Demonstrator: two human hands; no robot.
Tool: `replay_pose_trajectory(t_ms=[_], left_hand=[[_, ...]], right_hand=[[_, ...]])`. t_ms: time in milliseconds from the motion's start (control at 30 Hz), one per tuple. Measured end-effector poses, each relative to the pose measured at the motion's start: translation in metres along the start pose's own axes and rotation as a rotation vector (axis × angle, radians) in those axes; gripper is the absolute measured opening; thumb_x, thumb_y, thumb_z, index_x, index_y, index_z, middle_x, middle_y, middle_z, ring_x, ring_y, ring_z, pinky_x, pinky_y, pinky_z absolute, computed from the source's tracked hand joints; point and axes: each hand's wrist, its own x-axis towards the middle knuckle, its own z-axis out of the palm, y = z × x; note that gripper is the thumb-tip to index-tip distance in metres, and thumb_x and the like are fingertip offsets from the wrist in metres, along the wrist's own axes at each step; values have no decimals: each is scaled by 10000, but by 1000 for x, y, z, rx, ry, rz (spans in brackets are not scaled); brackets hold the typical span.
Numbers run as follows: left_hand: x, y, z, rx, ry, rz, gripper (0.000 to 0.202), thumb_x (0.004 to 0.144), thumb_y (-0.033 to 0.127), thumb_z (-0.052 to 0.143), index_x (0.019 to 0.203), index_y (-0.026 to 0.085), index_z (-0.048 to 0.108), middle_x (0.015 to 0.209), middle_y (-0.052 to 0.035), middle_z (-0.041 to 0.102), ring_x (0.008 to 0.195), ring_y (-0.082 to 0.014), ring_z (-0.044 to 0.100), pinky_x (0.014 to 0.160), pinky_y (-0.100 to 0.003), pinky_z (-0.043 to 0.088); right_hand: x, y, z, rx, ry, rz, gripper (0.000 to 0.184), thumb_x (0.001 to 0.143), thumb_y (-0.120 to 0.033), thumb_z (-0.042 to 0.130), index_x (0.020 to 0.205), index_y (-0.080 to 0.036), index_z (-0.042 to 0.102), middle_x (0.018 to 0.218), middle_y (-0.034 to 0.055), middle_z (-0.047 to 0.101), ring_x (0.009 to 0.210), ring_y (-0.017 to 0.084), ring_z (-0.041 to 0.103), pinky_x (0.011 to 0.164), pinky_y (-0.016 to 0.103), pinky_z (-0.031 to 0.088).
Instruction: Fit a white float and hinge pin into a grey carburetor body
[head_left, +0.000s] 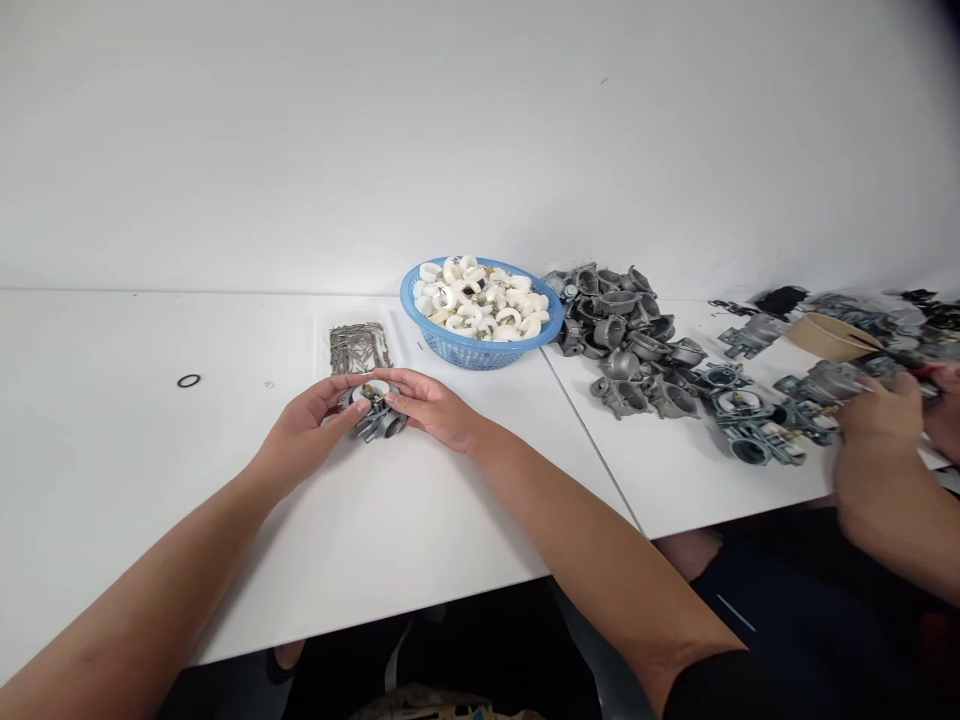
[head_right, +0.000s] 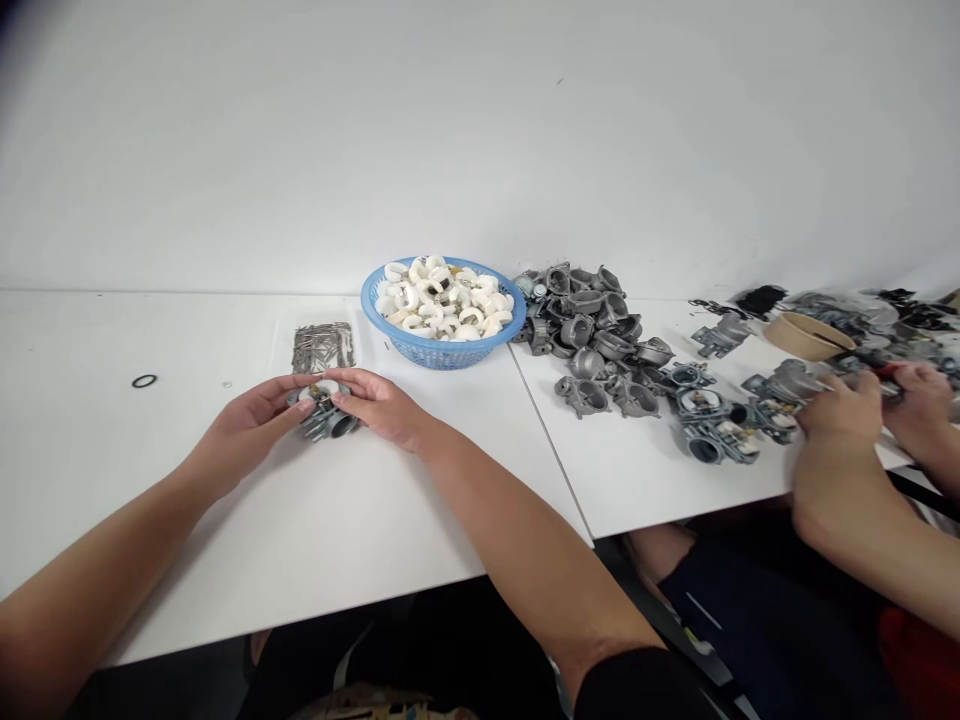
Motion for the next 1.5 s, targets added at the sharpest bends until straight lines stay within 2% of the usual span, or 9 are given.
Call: replay_pose_trajectory(t_ms=[133,300,433,533,733,933,1233,1367,1500], left_hand=[[1,-3,-6,-125,-111,-29,594,759,594,772,1248,311,587,1091,-41,716,989,-232,666,916,-407,521],[-1,-4,-7,-34,-105,12,630,704,572,823,1219,312,571,1091,-36,689,929,-218,643,836,-390,541],[-3,2,-5,162,-57,35,695,675,621,811,1264,339,571,1153,-47,672,916,-249,643,798,-426,561],[-5,4,-7,233,-53,54,719,680,644,790,1302,351,581,1189,-55,681,993,-293,650,856,-473,567],[-2,-1,-10,219,46,113,631,629,598,846,1187,354,681,1375,-33,631,1292,-346,556,1129,-537,430],[-2,0,-9,167,94,125,521,604,557,881,1044,331,718,1363,-11,649,1277,-334,580,1134,-532,433],[-6,7,-7,186,120,127,486,668,573,838,1081,339,731,1375,-17,640,1343,-340,524,1187,-548,361],[-6,6,-6,154,148,163,399,652,562,850,904,288,705,1296,-35,676,1305,-350,551,1163,-546,392],[-6,3,-7,150,139,207,345,670,537,845,814,287,655,1226,-12,683,1269,-328,574,1133,-502,427]], right_hand=[[1,2,-4,-32,-91,7,440,923,-321,683,1349,-257,590,1247,51,679,1023,122,678,879,238,551],[-2,0,0,-98,-88,-27,421,929,-288,661,1340,-235,586,1324,78,653,1123,150,667,961,289,547],[-10,-13,2,-252,-108,-73,484,874,-254,719,1332,-253,564,1473,90,540,1374,224,511,1078,403,506],[-14,-21,1,-372,-97,-142,488,836,-243,759,1292,-251,584,1466,89,543,1461,249,401,1134,458,459],[-13,-16,-1,-486,-24,-133,556,811,-288,775,1325,-250,566,1449,104,531,1161,224,641,1004,440,551],[-15,-14,5,-544,24,-177,526,807,-295,755,1297,-260,567,1338,54,597,916,132,644,845,332,576],[-18,-15,12,-678,127,-232,354,795,-365,758,1108,-251,640,1260,26,651,870,135,635,826,324,535],[-18,-15,13,-647,136,-203,322,814,-362,753,1108,-267,663,1227,22,674,910,155,665,767,296,538],[-17,-15,13,-616,125,-211,256,849,-320,727,1098,-279,686,1238,10,674,934,158,678,838,315,544]])
